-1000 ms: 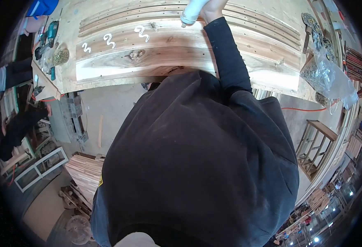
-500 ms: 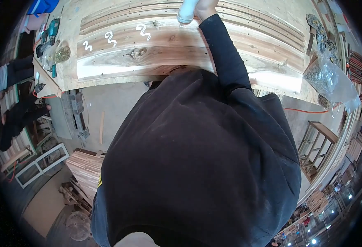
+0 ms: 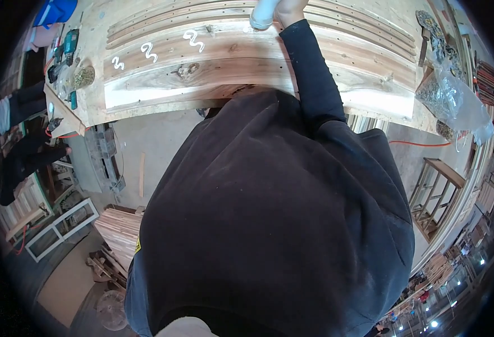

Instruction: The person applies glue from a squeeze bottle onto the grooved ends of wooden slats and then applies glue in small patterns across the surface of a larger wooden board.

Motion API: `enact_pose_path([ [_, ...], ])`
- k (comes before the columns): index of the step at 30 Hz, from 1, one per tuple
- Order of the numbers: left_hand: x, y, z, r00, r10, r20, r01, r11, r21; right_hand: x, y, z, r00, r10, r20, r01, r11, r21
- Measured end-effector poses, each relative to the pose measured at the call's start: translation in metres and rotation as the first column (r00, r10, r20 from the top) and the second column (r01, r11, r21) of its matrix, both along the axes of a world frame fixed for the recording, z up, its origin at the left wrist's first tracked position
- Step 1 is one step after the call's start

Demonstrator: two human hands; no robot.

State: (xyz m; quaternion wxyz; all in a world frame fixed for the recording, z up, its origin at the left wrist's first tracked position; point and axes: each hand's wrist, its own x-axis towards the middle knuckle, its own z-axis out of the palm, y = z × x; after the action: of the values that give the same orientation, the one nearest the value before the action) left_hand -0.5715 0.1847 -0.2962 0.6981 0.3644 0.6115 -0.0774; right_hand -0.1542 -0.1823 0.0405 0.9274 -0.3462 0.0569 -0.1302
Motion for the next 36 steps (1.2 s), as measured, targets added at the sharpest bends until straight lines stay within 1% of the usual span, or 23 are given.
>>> enact_pose_path([
  [4, -0.002, 0.003, 0.001, 1.0, -0.012, -0.002, 0.012, 1.0, 0.0, -0.007, 0.007, -0.003, 1.0, -0.006, -0.002, 0.006, 0.998, 0.055],
  [7, -0.003, 0.004, 0.001, 1.0, -0.026, -0.004, 0.026, 1.0, 0.001, -0.022, 0.003, -0.002, 0.995, 0.092, -0.024, -0.091, 0.996, 0.021],
  [10, -0.004, 0.007, 0.002, 0.999, -0.038, -0.005, 0.038, 0.999, 0.003, -0.022, -0.002, -0.002, 0.998, 0.065, 0.007, -0.065, 0.998, 0.019],
  [16, -0.003, 0.01, 0.004, 0.998, -0.063, -0.001, 0.063, 0.998, 0.004, -0.025, -0.021, -0.005, 0.996, -0.061, 0.066, 0.059, 0.998, 0.034],
  [20, -0.006, 0.012, 0.007, 0.997, -0.073, -0.011, 0.073, 0.997, 0.0, -0.045, -0.026, 0.0, 0.997, -0.022, 0.08, 0.023, 1.0, -0.016],
  [23, -0.005, 0.012, 0.009, 0.996, -0.09, -0.022, 0.09, 0.996, -0.003, -0.057, -0.03, 0.003, 1.0, -0.017, -0.001, 0.017, 0.997, 0.073],
  [26, -0.007, 0.014, 0.013, 0.995, -0.094, -0.035, 0.094, 0.996, -0.002, -0.063, -0.054, 0.003, 0.996, -0.019, 0.086, -0.008, 0.953, 0.303],
  [27, -0.009, 0.016, 0.013, 0.995, -0.09, -0.042, 0.09, 0.996, -0.007, -0.052, -0.082, -0.016, 0.992, -0.031, 0.123, -0.015, 0.935, 0.356],
  [30, -0.007, 0.024, 0.016, 0.994, -0.098, -0.056, 0.097, 0.995, -0.015, -0.052, -0.138, -0.026, 0.967, -0.147, 0.209, 0.105, 0.975, 0.198],
  [31, -0.006, 0.028, 0.017, 0.993, -0.102, -0.065, 0.101, 0.995, -0.022, -0.056, -0.144, -0.019, 0.955, -0.221, 0.196, 0.173, 0.956, 0.236],
  [32, -0.004, 0.033, 0.018, 0.992, -0.104, -0.074, 0.103, 0.994, -0.028, -0.058, -0.154, -0.013, 0.947, -0.264, 0.185, 0.221, 0.949, 0.225],
  [36, 0.005, 0.056, 0.028, 0.984, -0.142, -0.105, 0.137, 0.989, -0.052, -0.067, -0.172, 0.006, 0.907, -0.393, 0.152, 0.379, 0.919, 0.112],
])
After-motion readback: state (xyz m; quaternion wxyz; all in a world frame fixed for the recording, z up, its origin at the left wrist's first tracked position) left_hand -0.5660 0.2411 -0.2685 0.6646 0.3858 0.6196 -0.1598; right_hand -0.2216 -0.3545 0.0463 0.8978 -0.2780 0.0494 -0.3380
